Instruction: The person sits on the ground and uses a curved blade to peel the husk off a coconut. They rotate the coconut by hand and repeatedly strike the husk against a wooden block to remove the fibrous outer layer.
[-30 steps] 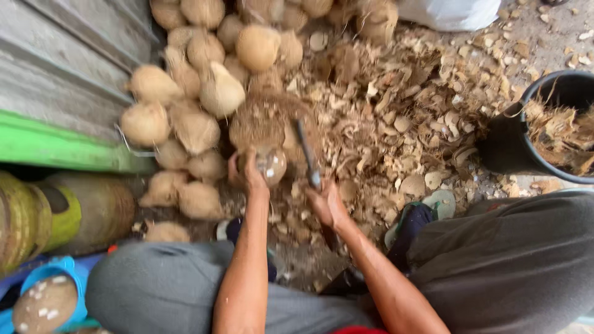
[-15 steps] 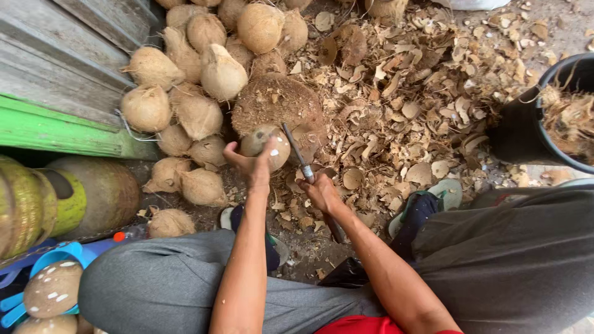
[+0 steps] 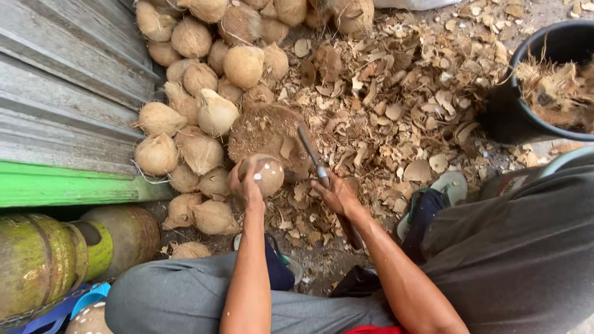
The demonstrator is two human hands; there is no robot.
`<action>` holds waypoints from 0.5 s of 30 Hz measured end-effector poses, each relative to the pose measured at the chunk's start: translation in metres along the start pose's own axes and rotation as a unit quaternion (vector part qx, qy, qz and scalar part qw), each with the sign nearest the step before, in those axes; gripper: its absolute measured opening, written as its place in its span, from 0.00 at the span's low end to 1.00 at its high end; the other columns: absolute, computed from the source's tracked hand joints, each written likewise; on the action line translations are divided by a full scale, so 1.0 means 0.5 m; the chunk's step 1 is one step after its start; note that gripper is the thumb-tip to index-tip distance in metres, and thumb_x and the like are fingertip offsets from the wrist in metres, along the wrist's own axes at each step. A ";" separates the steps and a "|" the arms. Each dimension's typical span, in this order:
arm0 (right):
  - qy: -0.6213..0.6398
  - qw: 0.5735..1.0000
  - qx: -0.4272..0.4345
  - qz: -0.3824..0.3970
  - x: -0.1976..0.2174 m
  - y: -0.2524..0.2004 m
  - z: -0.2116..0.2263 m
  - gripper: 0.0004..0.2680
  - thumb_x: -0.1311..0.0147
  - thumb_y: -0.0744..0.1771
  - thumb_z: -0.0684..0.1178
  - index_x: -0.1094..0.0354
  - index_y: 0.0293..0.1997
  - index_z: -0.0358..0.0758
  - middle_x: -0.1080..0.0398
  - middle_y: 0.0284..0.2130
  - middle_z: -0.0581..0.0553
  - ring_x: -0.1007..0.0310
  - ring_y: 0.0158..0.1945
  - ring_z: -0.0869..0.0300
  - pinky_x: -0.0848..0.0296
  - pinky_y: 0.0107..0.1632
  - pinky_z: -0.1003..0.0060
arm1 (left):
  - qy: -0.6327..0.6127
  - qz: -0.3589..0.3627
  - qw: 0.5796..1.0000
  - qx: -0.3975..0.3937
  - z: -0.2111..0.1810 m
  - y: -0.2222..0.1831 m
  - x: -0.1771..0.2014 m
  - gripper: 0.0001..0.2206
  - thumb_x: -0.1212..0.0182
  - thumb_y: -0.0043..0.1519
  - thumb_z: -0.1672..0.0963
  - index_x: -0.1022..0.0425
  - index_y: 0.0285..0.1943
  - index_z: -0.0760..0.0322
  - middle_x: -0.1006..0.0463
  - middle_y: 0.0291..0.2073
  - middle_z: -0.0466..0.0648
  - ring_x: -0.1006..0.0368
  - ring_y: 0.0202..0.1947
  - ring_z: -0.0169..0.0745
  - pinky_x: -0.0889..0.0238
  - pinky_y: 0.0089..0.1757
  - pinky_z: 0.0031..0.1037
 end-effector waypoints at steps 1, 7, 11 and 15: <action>-0.003 0.997 -0.062 0.036 -0.007 -0.004 -0.015 0.17 0.50 0.68 0.63 0.35 0.58 0.44 0.30 0.25 0.46 0.28 0.27 0.61 0.23 0.36 0.54 | -0.016 -0.013 1.000 0.003 -0.003 -0.001 -0.004 0.22 0.39 0.60 0.44 0.23 0.51 0.62 0.31 0.48 0.45 0.31 0.47 0.41 0.35 0.45 0.36; 0.015 0.999 0.032 -0.014 0.039 -0.036 0.075 0.11 0.50 0.68 0.57 0.36 0.49 0.43 0.35 0.21 0.49 0.36 0.21 0.60 0.26 0.27 0.58 | 0.080 -0.081 0.991 0.072 -0.017 0.018 -0.005 0.26 0.54 0.68 0.42 0.23 0.33 0.63 0.28 0.37 0.47 0.30 0.35 0.37 0.38 0.36 0.32; 0.040 0.995 0.090 -0.015 0.042 -0.063 0.161 0.07 0.51 0.69 0.51 0.35 0.43 0.40 0.38 0.21 0.48 0.41 0.20 0.61 0.33 0.24 0.60 | 0.052 -0.095 0.985 0.133 -0.025 0.048 -0.019 0.24 0.58 0.68 0.41 0.21 0.37 0.55 0.23 0.29 0.39 0.30 0.28 0.29 0.37 0.34 0.26; 0.049 0.996 0.066 0.028 0.002 -0.086 0.189 0.07 0.51 0.69 0.53 0.32 0.39 0.42 0.36 0.19 0.50 0.40 0.18 0.64 0.33 0.22 0.62 | 0.007 -0.014 0.999 0.045 -0.034 0.052 -0.047 0.27 0.58 0.69 0.43 0.19 0.33 0.63 0.18 0.23 0.38 0.25 0.23 0.24 0.31 0.31 0.23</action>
Point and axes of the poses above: each hand's wrist, its own y-axis towards the middle knuckle, its own x-axis out of the back of the hand, z = x × y, the point moved 5 cm from there along y, towards the middle knuckle
